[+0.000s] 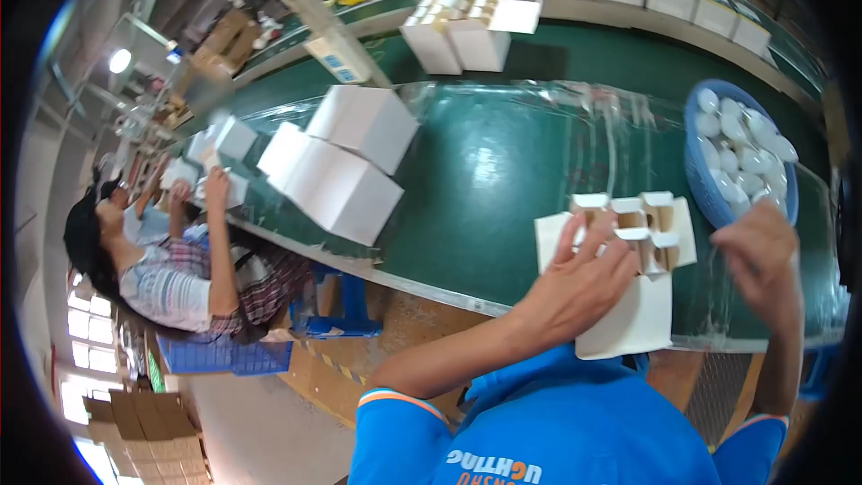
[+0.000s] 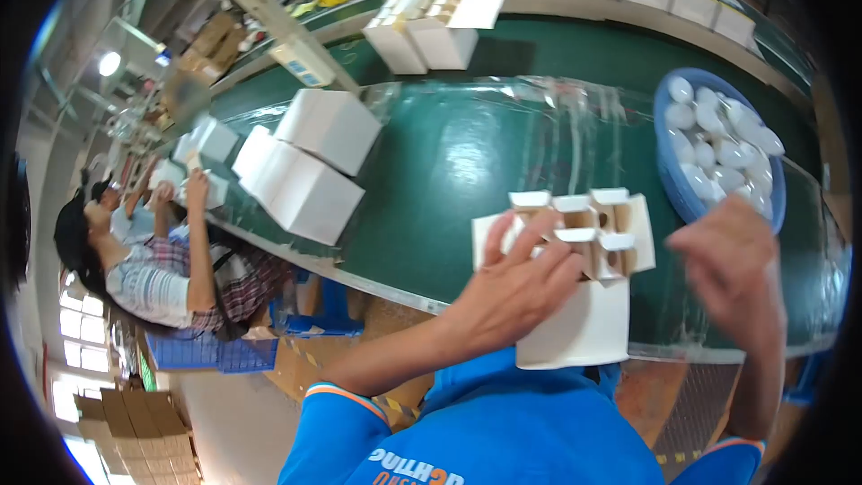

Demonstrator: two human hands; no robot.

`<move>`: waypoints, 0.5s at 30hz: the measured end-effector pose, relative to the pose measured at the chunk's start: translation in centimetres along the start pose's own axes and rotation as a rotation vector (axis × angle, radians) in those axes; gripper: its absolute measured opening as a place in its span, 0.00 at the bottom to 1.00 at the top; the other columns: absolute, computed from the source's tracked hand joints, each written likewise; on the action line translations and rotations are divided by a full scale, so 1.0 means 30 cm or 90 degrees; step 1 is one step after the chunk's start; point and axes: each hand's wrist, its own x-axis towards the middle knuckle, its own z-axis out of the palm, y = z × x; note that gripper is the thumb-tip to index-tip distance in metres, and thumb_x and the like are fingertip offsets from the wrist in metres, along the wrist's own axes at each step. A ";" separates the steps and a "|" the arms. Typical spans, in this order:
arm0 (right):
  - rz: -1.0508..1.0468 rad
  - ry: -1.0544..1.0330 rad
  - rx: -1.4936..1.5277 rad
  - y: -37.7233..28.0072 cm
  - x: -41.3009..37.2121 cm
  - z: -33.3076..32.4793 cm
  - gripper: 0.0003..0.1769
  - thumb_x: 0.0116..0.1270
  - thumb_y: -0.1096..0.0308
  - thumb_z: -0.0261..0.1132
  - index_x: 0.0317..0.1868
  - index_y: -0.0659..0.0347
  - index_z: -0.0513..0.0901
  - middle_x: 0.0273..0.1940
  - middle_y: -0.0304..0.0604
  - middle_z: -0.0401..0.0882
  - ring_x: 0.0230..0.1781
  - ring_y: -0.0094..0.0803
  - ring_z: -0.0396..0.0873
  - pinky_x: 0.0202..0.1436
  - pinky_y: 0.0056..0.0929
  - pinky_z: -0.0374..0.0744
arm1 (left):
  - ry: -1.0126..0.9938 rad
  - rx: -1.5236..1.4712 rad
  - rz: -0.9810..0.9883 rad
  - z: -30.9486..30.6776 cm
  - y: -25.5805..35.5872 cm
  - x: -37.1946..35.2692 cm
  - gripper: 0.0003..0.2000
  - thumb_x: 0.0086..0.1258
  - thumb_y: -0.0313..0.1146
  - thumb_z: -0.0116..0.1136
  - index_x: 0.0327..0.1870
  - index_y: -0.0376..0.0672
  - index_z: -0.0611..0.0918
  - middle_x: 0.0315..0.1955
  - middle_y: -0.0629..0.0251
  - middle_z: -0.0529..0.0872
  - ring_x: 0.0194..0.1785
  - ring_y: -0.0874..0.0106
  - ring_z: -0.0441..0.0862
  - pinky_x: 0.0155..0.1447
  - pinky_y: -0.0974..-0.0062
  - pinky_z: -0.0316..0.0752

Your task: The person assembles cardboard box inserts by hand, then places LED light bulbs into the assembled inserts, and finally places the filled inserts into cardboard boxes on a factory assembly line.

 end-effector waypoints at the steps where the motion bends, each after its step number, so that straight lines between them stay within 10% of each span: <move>1: -0.056 -0.014 0.067 -0.037 0.002 0.022 0.14 0.39 0.80 0.66 0.32 0.61 0.83 0.29 0.41 0.80 0.30 0.38 0.75 0.33 0.34 0.73 | -0.026 -0.010 0.006 -0.014 -0.013 -0.009 0.11 0.65 0.30 0.52 0.48 0.47 0.78 0.43 0.67 0.79 0.66 0.62 0.68 0.71 0.49 0.51; 9: -0.177 -0.165 0.129 -0.130 0.026 0.140 0.15 0.48 0.73 0.63 0.40 0.65 0.83 0.42 0.42 0.83 0.41 0.38 0.79 0.45 0.34 0.78 | 0.019 -0.326 0.007 -0.027 -0.073 -0.024 0.17 0.59 0.20 0.59 0.51 0.40 0.75 0.44 0.50 0.81 0.54 0.50 0.79 0.56 0.58 0.75; 12: -0.232 -0.210 0.053 -0.131 0.062 0.199 0.10 0.53 0.70 0.59 0.35 0.66 0.80 0.40 0.44 0.81 0.40 0.38 0.77 0.44 0.33 0.77 | -0.114 -0.485 -0.105 -0.013 -0.079 -0.020 0.11 0.71 0.30 0.43 0.48 0.36 0.75 0.42 0.47 0.79 0.47 0.50 0.78 0.54 0.59 0.73; 15: -0.199 -0.181 -0.026 -0.164 0.075 0.210 0.09 0.52 0.68 0.60 0.32 0.64 0.80 0.34 0.43 0.78 0.38 0.38 0.75 0.40 0.37 0.74 | 0.017 -0.492 -0.066 0.058 -0.072 -0.038 0.09 0.70 0.30 0.42 0.41 0.36 0.74 0.37 0.49 0.77 0.44 0.51 0.76 0.51 0.58 0.72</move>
